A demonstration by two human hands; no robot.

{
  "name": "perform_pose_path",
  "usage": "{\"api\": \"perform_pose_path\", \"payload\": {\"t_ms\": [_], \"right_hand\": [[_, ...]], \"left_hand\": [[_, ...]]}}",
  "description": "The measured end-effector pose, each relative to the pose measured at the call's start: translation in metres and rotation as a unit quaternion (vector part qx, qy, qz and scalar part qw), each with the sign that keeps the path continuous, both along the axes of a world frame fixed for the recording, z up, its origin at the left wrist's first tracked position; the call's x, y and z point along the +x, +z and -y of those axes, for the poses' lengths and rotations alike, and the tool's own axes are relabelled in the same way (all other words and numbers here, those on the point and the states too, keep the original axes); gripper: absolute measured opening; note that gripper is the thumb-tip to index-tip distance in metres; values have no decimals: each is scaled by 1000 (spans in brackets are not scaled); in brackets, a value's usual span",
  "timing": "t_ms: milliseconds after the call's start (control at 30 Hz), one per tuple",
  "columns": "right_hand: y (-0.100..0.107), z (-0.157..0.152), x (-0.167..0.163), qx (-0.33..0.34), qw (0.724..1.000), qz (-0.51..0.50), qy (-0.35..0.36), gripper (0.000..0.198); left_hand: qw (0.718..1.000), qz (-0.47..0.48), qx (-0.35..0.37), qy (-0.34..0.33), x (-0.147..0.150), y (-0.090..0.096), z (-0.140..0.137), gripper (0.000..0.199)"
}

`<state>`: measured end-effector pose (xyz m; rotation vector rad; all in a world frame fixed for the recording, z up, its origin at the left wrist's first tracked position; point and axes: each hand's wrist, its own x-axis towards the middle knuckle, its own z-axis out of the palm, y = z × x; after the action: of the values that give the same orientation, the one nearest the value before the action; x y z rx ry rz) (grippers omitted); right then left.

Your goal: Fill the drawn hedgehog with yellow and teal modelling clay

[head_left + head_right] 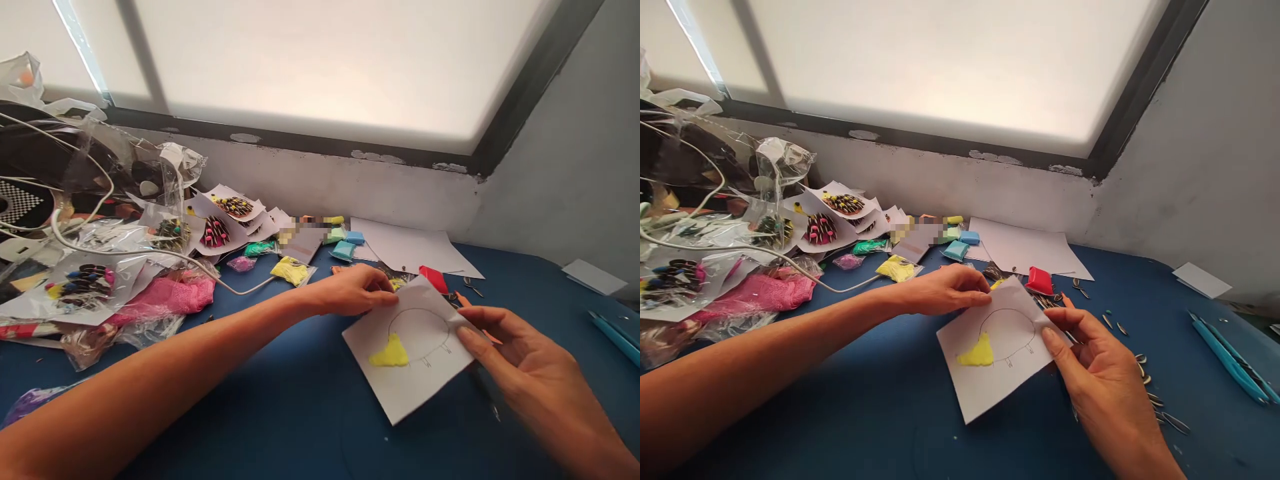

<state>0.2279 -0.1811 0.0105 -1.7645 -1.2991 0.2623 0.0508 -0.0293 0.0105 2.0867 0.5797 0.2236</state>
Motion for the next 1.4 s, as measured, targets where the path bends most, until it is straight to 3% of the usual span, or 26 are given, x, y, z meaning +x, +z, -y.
{"api": "perform_pose_path", "payload": {"t_ms": [67,167,267,367,533,633,733,833,1133,1200,1267,1400], "right_hand": [[0,-1,4,1,1000,16,-18,31],[-4,0,6,1,997,72,-21,33],[-5,2,6,19,988,150,-25,37],[-6,7,1,52,970,236,-13,28],[-12,16,-13,118,929,333,110,11],[-21,18,-18,104,914,344,186,11],[-31,16,-17,63,908,352,218,14],[-39,15,-14,29,907,352,230,17],[-47,16,-9,45,892,374,251,15],[-47,16,-9,50,889,381,249,14],[-46,16,-11,46,886,387,251,14],[-41,16,-16,59,885,392,245,18]], "left_hand": [[1000,3,-22,-12,-1,-1,-4,28],[1000,1,19,-18,0,-1,-3,21],[997,-8,23,-70,2,-1,3,18],[994,-17,39,-103,5,-2,10,18],[986,-36,125,-109,10,-12,17,20],[979,-43,156,-121,11,-16,18,22],[978,-43,167,-117,12,-16,19,21],[981,-32,169,-90,12,-18,18,21],[974,26,205,-90,15,-30,16,11],[978,37,187,-91,13,-27,12,11],[985,16,122,-119,9,-21,6,15],[959,-79,-5,-271,-3,-4,-4,36]]}}
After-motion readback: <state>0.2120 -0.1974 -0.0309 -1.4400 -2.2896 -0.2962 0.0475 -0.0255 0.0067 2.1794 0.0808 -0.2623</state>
